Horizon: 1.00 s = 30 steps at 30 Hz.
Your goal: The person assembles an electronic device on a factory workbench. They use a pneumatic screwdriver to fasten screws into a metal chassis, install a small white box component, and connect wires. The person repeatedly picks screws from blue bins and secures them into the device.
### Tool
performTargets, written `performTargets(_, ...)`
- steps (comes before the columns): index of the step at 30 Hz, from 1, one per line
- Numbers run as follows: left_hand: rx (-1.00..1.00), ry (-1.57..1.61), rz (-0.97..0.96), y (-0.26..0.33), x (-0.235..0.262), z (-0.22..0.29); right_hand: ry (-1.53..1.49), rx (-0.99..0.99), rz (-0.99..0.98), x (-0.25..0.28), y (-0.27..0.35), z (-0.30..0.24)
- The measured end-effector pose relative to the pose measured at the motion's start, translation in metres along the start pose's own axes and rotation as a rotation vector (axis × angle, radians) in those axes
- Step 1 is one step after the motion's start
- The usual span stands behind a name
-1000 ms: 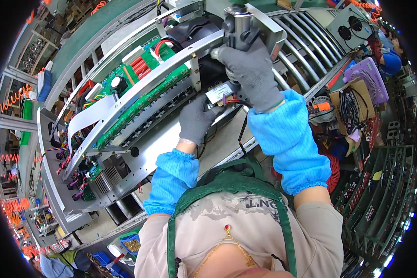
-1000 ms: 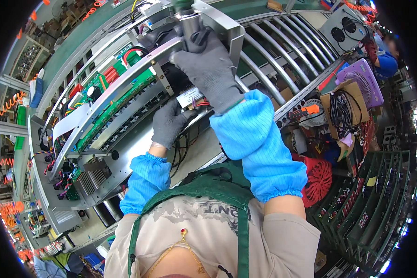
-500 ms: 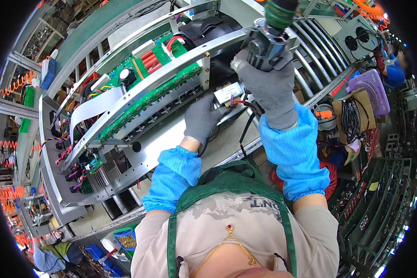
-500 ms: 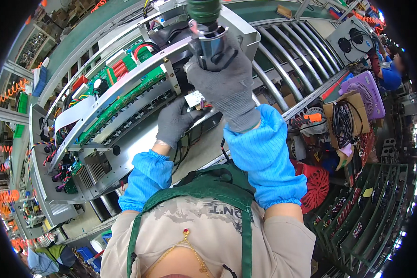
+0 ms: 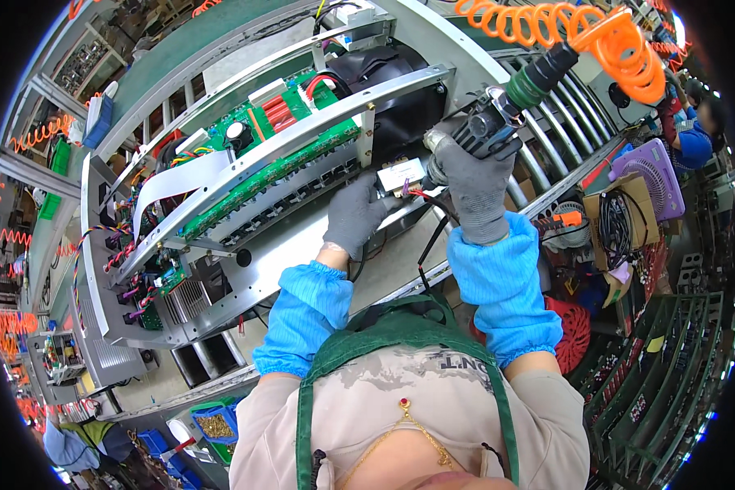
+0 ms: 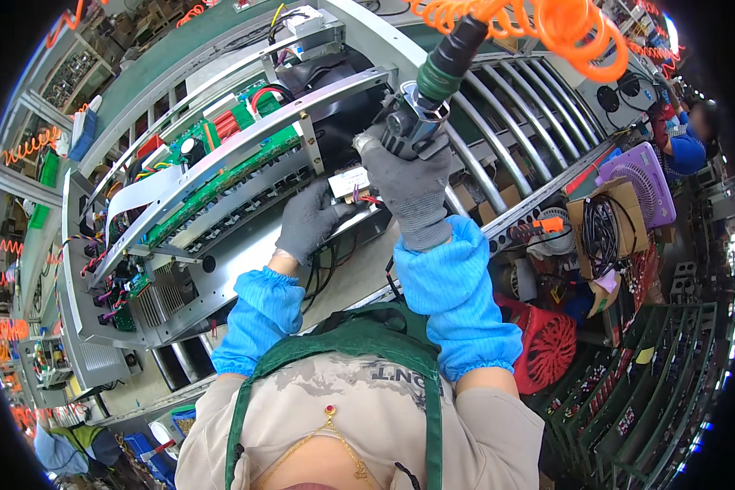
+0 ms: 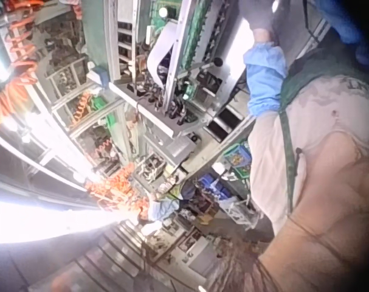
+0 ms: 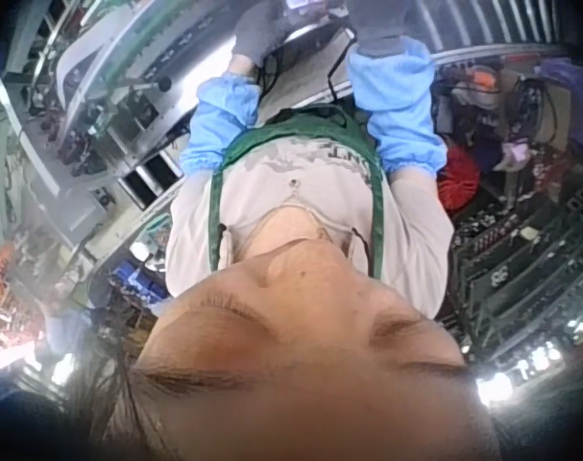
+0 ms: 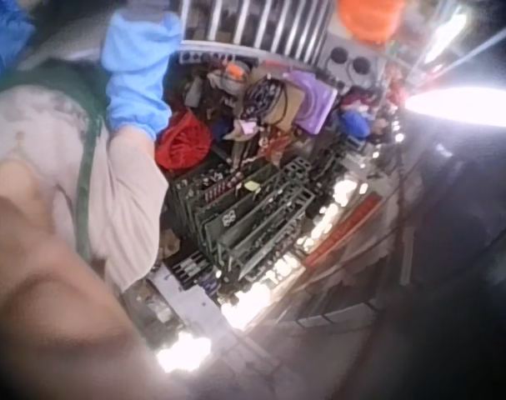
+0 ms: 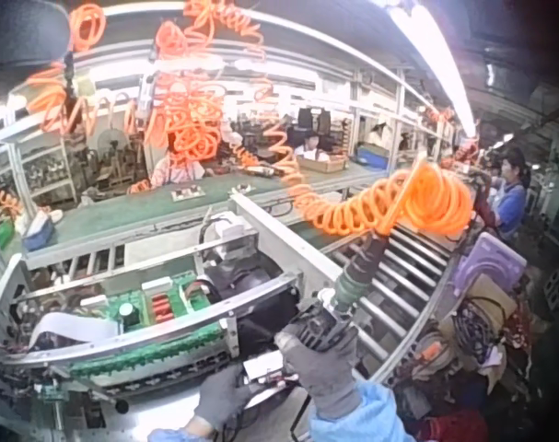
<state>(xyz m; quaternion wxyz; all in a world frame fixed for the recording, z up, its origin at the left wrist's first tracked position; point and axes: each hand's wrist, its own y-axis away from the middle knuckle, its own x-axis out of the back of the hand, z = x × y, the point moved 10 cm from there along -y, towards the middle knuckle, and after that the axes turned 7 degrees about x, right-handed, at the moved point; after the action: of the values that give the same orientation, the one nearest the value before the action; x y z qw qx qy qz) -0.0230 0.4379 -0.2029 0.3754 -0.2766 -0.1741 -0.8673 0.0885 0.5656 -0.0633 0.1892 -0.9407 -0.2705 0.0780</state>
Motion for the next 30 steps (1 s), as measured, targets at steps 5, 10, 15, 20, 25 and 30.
performTargets(5, 0.031, 0.027, -0.011, 0.000, -0.001, -0.004, 0.038, 0.022, -0.081, -0.001, 0.004, 0.011)
performTargets(10, 0.026, 0.050, 0.001, -0.001, -0.001, -0.007, 0.091, 0.222, -0.056, 0.000, 0.004, -0.015)
performTargets(15, 0.024, -0.001, 0.066, 0.003, 0.005, -0.006, -0.014, 0.168, -0.040, 0.008, 0.001, -0.023)
performTargets(20, 0.023, 0.492, 0.189, 0.030, 0.026, 0.005, -0.104, 0.079, -0.045, 0.021, -0.001, -0.038)
performTargets(25, 0.331, 1.220, -0.388, 0.054, -0.012, 0.021, -0.362, 0.193, -0.083, 0.005, 0.000, -0.079)
performTargets(30, 0.389, 1.929, -0.543, 0.050, -0.035, 0.020, -0.436, 0.170, -0.140, -0.003, 0.005, -0.087)
